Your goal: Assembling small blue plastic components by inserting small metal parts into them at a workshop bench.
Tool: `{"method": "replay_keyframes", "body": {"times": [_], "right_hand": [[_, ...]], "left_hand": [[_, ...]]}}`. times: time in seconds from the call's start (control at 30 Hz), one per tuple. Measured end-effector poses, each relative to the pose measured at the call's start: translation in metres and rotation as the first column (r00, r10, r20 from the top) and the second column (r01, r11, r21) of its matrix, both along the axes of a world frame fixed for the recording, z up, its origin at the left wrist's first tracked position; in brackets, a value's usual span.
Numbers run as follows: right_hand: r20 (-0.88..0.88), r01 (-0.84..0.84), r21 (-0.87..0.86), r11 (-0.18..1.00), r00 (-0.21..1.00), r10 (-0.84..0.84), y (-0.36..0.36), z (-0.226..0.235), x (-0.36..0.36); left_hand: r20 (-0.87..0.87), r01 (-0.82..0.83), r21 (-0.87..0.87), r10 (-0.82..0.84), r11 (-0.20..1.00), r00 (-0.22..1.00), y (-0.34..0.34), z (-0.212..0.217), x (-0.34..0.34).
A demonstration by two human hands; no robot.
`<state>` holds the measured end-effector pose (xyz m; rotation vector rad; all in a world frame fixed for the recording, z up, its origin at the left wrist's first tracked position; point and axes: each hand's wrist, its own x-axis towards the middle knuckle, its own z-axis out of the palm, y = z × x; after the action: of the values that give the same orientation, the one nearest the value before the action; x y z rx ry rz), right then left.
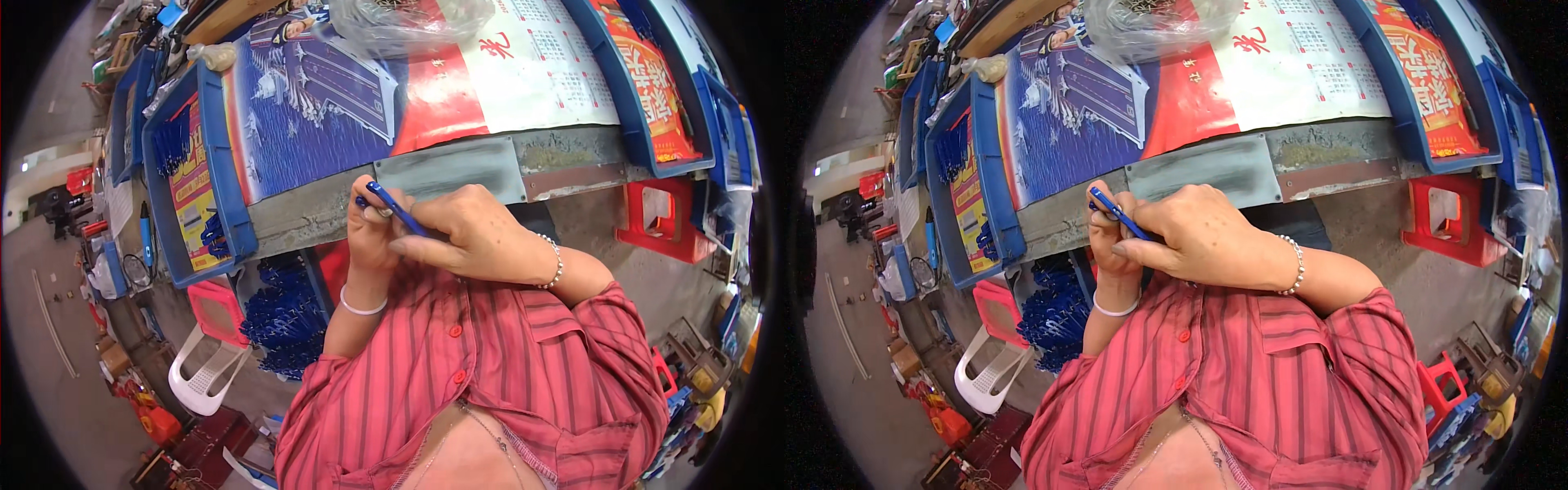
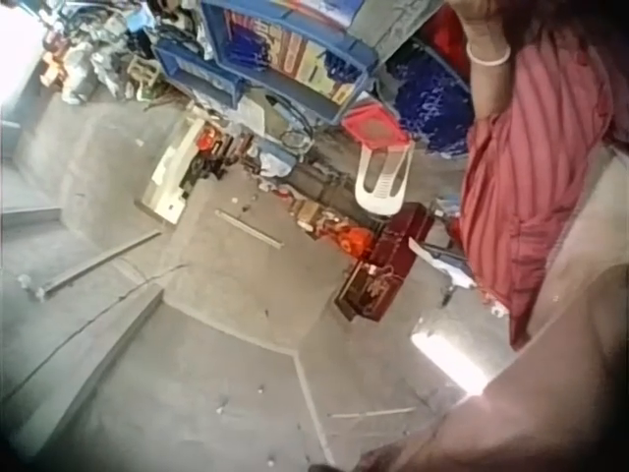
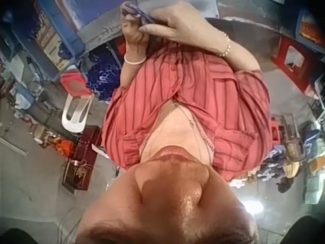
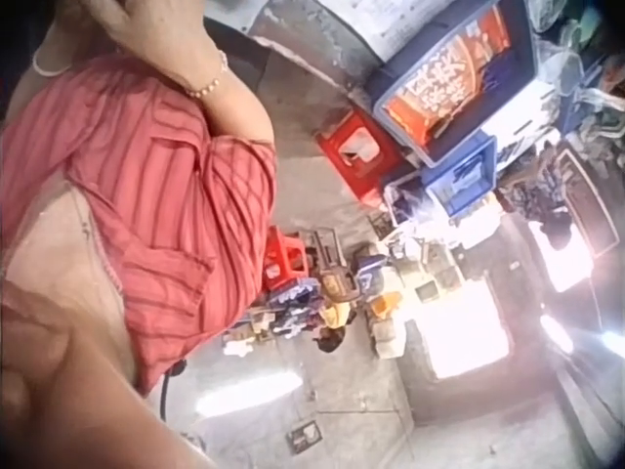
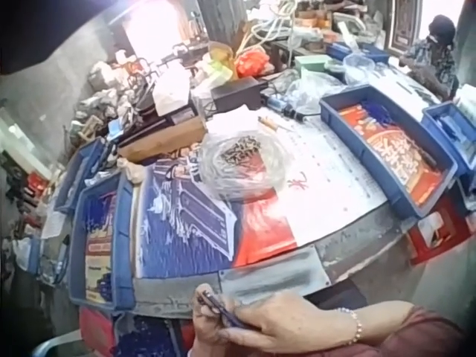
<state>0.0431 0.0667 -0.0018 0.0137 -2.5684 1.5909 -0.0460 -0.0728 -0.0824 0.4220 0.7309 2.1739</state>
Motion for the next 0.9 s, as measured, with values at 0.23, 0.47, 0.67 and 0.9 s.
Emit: {"method": "replay_keyframes", "body": {"times": [0.23,0.47,0.67,0.9], "right_hand": [[0.025,0.021,0.032,0.999,0.999,-0.021,-0.006,-0.004,-0.002],[0.085,-0.020,0.029,0.999,0.996,0.018,-0.002,-0.011,0.001],[-0.021,0.223,-0.174,0.959,0.973,-0.230,0.009,-0.011,0.001],[-0.224,0.114,0.025,0.993,0.969,-0.105,0.012,-0.022,0.005]], "left_hand": [[0.171,0.143,0.129,-0.164,0.981,0.972,0.001,-0.017,-0.001],[0.199,0.084,-0.048,-0.073,0.995,0.977,0.000,-0.010,0.000],[-0.183,0.172,-0.586,-0.337,0.792,0.924,0.000,0.049,-0.015],[-0.510,-0.085,-0.819,-0.650,0.568,0.564,0.012,0.101,-0.015]]}}
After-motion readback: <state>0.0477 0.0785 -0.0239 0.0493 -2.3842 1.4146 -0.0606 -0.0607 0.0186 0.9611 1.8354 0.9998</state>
